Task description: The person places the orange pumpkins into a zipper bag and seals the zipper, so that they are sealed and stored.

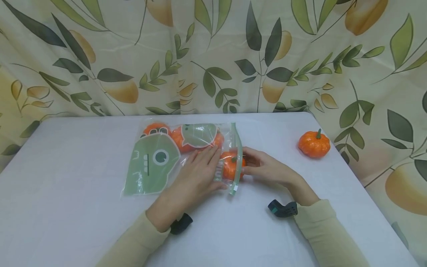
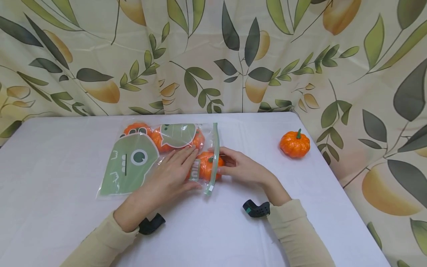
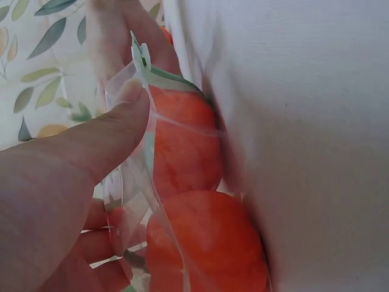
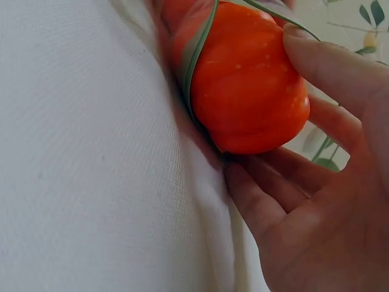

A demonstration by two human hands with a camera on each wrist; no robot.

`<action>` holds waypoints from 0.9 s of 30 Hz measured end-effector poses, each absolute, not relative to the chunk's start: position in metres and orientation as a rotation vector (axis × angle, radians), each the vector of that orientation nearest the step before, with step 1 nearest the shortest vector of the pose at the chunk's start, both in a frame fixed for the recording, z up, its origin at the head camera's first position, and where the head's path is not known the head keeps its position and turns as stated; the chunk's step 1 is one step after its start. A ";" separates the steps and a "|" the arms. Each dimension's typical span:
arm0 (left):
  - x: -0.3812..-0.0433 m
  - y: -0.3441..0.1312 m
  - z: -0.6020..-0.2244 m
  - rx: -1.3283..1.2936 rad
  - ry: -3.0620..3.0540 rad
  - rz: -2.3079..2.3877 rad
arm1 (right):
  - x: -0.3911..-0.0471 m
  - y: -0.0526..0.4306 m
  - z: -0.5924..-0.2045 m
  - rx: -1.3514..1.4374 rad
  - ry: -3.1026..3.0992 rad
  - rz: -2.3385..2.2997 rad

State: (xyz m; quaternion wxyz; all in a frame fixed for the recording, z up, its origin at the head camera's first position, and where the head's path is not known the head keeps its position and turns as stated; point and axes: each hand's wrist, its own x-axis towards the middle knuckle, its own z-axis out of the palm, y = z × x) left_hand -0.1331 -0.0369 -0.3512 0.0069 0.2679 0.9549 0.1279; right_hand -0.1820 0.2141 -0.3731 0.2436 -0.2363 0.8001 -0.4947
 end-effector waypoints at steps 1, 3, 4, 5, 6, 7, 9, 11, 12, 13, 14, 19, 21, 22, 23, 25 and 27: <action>-0.133 -0.037 -0.351 0.840 2.989 0.397 | -0.182 0.214 -0.374 -0.628 2.183 -1.351; -0.133 -0.037 -0.351 0.838 2.993 0.394 | -0.182 0.215 -0.375 -0.579 2.189 -1.346; -0.133 -0.037 -0.351 0.834 2.993 0.394 | -0.182 0.216 -0.375 -0.563 2.189 -1.346; -0.134 -0.038 -0.351 0.833 2.996 0.392 | -0.182 0.216 -0.375 -0.541 2.197 -1.341; -0.134 -0.038 -0.351 0.831 2.997 0.393 | -0.182 0.217 -0.376 -0.521 2.200 -1.343; -0.134 -0.038 -0.351 0.831 3.000 0.394 | -0.182 0.217 -0.376 -0.506 2.206 -1.342; -0.134 -0.038 -0.352 0.831 3.001 0.398 | -0.183 0.217 -0.376 -0.512 2.206 -1.359; -0.134 -0.038 -0.352 0.839 3.004 0.397 | -0.183 0.217 -0.377 -0.525 2.206 -1.378; -0.134 -0.038 -0.352 0.841 3.001 0.399 | -0.183 0.217 -0.378 -0.538 2.208 -1.386; -0.134 -0.037 -0.353 0.844 2.999 0.400 | -0.183 0.217 -0.378 -0.554 2.211 -1.392; -0.134 -0.037 -0.353 0.845 2.996 0.402 | -0.184 0.216 -0.378 -0.577 2.214 -1.399; -0.133 -0.037 -0.353 0.854 2.998 0.405 | -0.183 0.215 -0.380 -0.636 2.243 -1.377; -0.132 -0.037 -0.352 0.847 3.000 0.413 | -0.183 0.215 -0.380 -0.639 2.244 -1.361; -0.132 -0.038 -0.352 0.842 2.998 0.416 | -0.183 0.215 -0.380 -0.644 2.237 -1.356; -0.132 -0.038 -0.351 0.832 2.992 0.423 | -0.183 0.216 -0.379 -0.652 2.230 -1.350; -0.132 -0.038 -0.351 0.820 2.981 0.424 | -0.183 0.217 -0.379 -0.672 2.213 -1.345; -0.132 -0.038 -0.351 0.818 2.973 0.422 | -0.183 0.218 -0.380 -0.698 2.198 -1.335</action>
